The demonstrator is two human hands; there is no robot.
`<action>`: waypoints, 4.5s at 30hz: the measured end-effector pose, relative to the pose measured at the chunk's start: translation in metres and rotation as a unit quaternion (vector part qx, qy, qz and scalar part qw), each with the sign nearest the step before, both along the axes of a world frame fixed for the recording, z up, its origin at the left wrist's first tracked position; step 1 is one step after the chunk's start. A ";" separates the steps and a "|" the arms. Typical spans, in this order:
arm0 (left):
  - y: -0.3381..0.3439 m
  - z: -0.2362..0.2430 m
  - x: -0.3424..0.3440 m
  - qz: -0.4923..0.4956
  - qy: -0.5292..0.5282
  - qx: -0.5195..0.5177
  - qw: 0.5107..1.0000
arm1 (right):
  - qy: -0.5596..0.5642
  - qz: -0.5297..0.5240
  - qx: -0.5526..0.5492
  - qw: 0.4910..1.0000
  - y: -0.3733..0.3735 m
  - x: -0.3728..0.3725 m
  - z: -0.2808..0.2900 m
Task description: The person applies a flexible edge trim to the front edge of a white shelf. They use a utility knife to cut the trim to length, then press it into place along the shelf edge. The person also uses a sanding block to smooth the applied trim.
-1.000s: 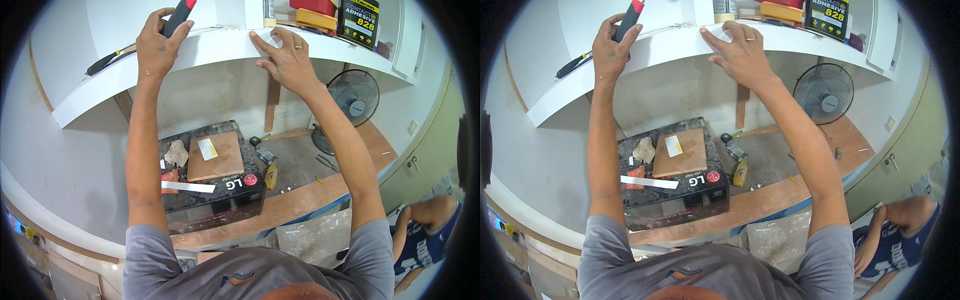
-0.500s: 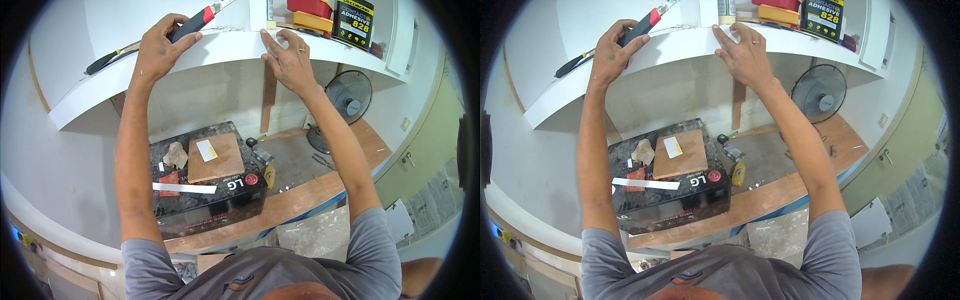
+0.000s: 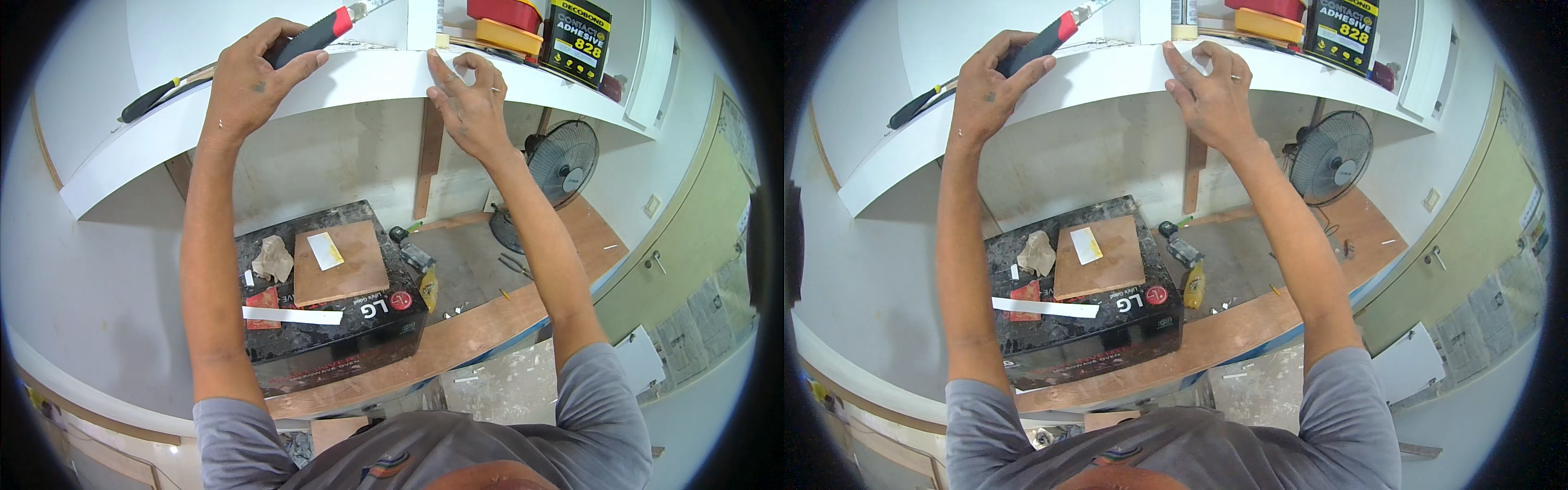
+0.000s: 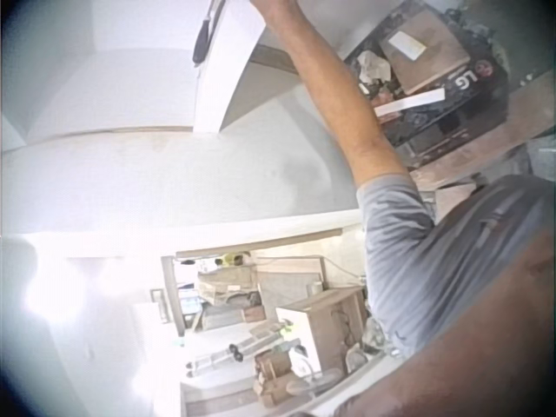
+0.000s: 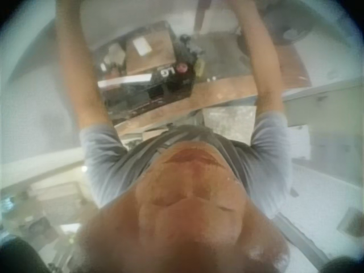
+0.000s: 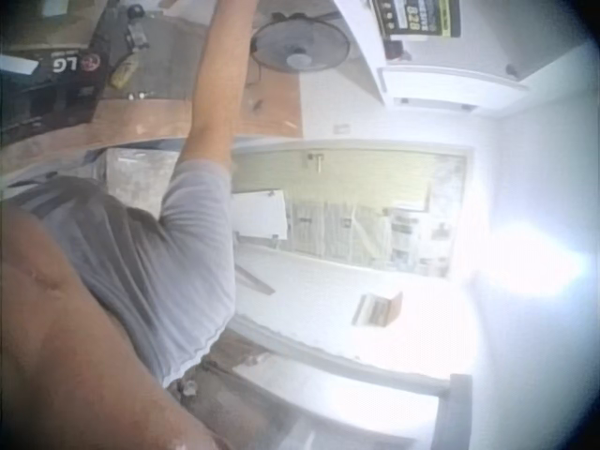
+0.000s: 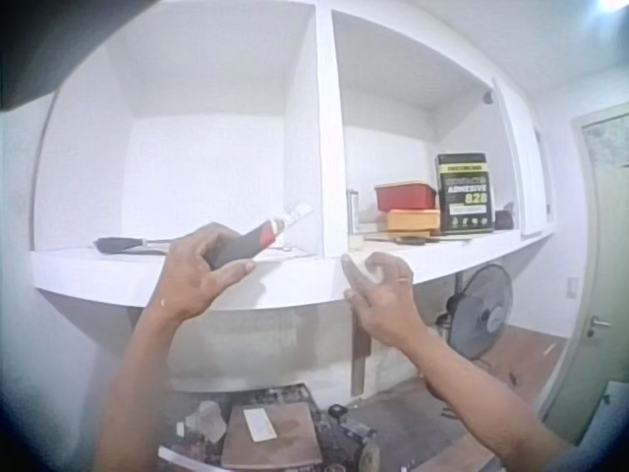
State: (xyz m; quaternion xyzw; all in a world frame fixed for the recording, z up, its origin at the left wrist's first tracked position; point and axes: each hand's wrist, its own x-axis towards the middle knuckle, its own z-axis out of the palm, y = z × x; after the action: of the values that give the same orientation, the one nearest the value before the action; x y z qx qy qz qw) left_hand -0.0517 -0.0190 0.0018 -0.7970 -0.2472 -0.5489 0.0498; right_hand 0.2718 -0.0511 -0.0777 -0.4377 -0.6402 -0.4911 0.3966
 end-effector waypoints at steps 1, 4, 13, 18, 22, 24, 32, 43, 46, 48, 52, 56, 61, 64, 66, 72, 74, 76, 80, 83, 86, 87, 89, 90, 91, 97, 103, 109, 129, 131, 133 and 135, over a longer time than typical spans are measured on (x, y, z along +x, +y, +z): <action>-0.001 0.000 -0.001 -0.008 0.006 -0.003 1.000 | 0.001 0.015 0.000 1.000 -0.003 0.002 0.002; 0.004 0.005 -0.003 -0.001 0.022 0.022 1.000 | 0.029 0.084 -0.022 0.996 -0.007 0.009 0.005; -0.011 0.015 0.004 0.137 0.137 0.182 0.964 | 0.132 0.122 -0.052 0.982 -0.010 0.003 0.013; -0.013 0.012 0.004 0.155 0.141 0.169 0.963 | 0.058 0.030 -0.024 0.998 -0.004 -0.006 0.006; -0.014 0.010 0.006 0.153 0.141 0.168 0.964 | 0.030 0.015 0.003 0.999 -0.003 -0.007 0.002; -0.013 0.009 0.005 0.156 0.143 0.175 0.962 | 0.036 0.024 -0.006 0.999 -0.004 -0.007 0.002; -0.016 0.008 0.005 0.144 0.150 0.168 0.964 | 0.026 0.006 0.011 1.000 -0.002 -0.004 0.000; -0.012 0.009 0.004 0.151 0.149 0.158 0.964 | 0.018 0.013 0.017 1.000 0.000 -0.003 -0.001; -0.011 0.009 0.003 0.147 0.145 0.154 0.966 | 0.026 0.016 0.024 0.999 0.001 -0.004 -0.002; -0.010 0.010 0.002 0.152 0.149 0.158 0.964 | 0.020 0.020 0.031 0.999 0.002 -0.004 0.000; -0.010 0.009 0.004 0.155 0.157 0.168 0.961 | 0.010 0.018 0.042 0.999 0.004 0.000 -0.002; -0.007 0.010 0.003 0.159 0.160 0.173 0.959 | 0.009 0.025 0.045 0.999 0.005 0.000 -0.002; -0.011 0.011 0.005 0.160 0.160 0.146 0.963 | 0.006 0.013 0.048 0.999 0.005 0.000 -0.002; -0.004 0.013 0.001 0.151 0.168 0.158 0.961 | 0.006 0.011 0.049 0.999 0.008 0.002 -0.004; -0.001 0.015 -0.001 0.147 0.175 0.159 0.960 | 0.018 0.022 0.037 0.999 0.009 -0.001 -0.005; 0.003 0.021 0.001 0.117 0.175 0.144 0.967 | 0.011 0.017 0.043 0.999 0.007 -0.001 -0.004; 0.002 0.027 0.005 0.136 0.184 0.108 0.967 | 0.023 0.026 0.043 0.998 0.008 0.001 -0.006; 0.013 0.032 0.006 0.113 0.185 0.133 0.967 | 0.041 0.043 0.049 0.997 0.013 0.002 -0.008; 0.018 0.023 0.007 0.121 0.166 0.168 0.964 | 0.056 0.081 0.052 0.994 0.017 0.001 -0.008; 0.015 0.018 0.015 0.152 0.178 0.184 0.955 | 0.056 0.074 0.052 0.994 0.019 -0.001 -0.009; 0.015 0.019 0.020 0.163 0.188 0.210 0.946 | 0.058 0.069 0.057 0.994 0.019 -0.002 -0.010; 0.014 0.020 0.022 0.168 0.195 0.215 0.942 | 0.056 0.069 0.065 0.994 0.019 -0.001 -0.011; 0.008 0.022 0.027 0.179 0.210 0.224 0.935 | 0.056 0.075 0.076 0.993 0.021 -0.001 -0.012; 0.005 0.024 0.030 0.182 0.215 0.205 0.937 | 0.060 0.079 0.079 0.992 0.023 0.000 -0.012; 0.002 0.026 0.032 0.186 0.219 0.185 0.940 | 0.062 0.085 0.082 0.991 0.025 -0.001 -0.012; -0.014 0.046 0.039 0.151 0.252 0.086 0.952 | 0.051 0.074 0.089 0.992 0.027 0.002 -0.014; -0.009 0.067 0.036 0.093 0.284 -0.001 0.954 | 0.083 0.083 0.073 0.990 0.017 -0.004 -0.009; 0.005 0.045 0.033 0.154 0.248 0.044 0.955 | 0.065 0.072 0.068 0.993 0.015 -0.005 -0.007; 0.011 0.003 0.052 0.290 0.198 0.322 0.879 | 0.048 0.097 0.173 0.979 0.039 0.009 0.045; 0.014 0.002 0.051 0.295 0.190 0.341 0.872 | 0.015 0.090 0.185 0.979 0.038 0.011 0.049; 0.014 -0.001 0.051 0.302 0.188 0.344 0.869 | -0.017 0.067 0.197 0.978 0.035 0.014 0.050; 0.016 -0.002 0.053 0.310 0.183 0.351 0.865 | -0.034 0.068 0.206 0.976 0.038 0.021 0.048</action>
State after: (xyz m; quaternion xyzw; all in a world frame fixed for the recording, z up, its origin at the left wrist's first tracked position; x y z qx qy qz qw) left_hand 0.0012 -0.0035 -0.0001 -0.6951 -0.2594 -0.4002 0.5380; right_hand 0.2933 -0.0130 -0.0297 -0.2852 -0.5663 -0.5990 0.4890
